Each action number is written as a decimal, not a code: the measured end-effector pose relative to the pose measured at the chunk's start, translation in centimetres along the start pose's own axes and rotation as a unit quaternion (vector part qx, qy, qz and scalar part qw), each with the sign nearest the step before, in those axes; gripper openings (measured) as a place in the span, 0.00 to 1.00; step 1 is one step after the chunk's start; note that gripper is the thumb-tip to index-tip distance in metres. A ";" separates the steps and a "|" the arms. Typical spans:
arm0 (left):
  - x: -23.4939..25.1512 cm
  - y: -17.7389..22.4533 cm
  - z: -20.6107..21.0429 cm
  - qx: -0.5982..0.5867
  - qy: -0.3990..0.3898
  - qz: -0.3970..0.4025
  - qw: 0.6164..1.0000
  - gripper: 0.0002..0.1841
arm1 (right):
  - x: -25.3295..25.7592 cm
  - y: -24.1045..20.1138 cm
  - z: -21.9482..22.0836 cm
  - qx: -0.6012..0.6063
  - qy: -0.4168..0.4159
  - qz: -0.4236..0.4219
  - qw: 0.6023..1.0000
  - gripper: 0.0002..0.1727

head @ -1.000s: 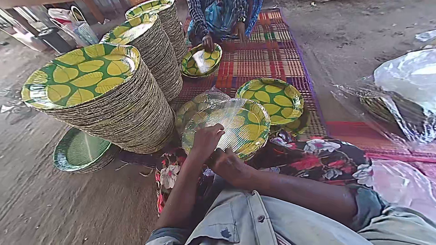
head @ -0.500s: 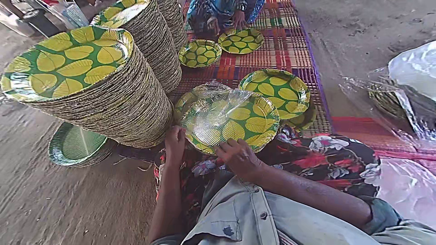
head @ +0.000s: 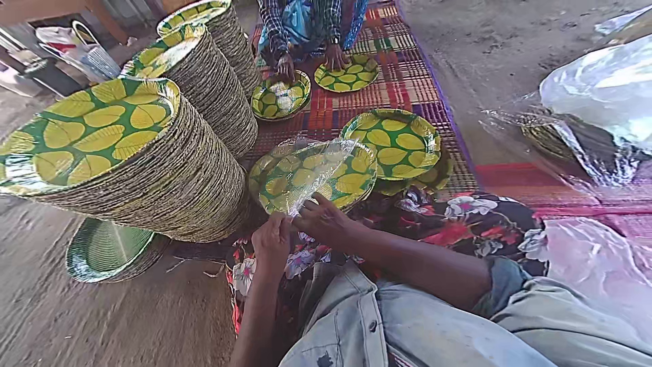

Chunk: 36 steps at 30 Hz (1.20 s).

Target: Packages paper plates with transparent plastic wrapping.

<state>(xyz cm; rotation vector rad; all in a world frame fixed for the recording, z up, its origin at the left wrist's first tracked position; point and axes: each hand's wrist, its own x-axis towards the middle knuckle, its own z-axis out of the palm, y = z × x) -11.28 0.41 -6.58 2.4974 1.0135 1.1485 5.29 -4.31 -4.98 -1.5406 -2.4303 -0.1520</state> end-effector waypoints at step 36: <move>4.7 -2.2 -7.9 -0.294 0.268 -0.164 0.903 0.12 | -11.2 16.4 -2.9 -0.128 0.099 -0.159 0.974 0.15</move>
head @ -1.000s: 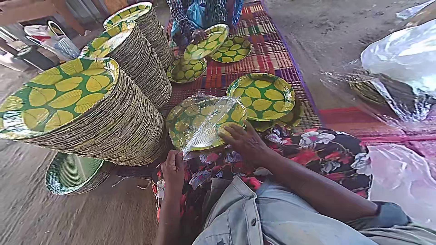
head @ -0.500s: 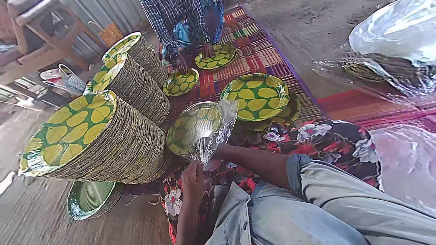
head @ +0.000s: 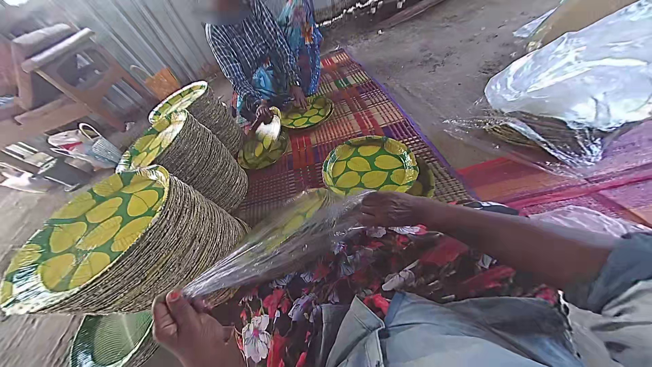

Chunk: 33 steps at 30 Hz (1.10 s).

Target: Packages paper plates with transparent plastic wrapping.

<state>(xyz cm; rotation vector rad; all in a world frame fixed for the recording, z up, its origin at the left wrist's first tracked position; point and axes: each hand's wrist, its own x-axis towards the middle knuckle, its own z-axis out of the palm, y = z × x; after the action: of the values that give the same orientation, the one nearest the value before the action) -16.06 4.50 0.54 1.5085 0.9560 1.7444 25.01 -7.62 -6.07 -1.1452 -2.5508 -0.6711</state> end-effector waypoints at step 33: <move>8.1 13.5 3.9 0.333 -0.211 0.591 0.704 0.12 | 4.4 -0.8 -25.3 -0.192 0.257 0.061 0.945 0.11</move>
<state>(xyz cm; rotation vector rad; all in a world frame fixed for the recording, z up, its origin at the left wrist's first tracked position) -13.36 4.52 16.51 3.3435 0.2718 1.5946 22.81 -18.18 17.21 -1.0484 -1.9445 -1.2835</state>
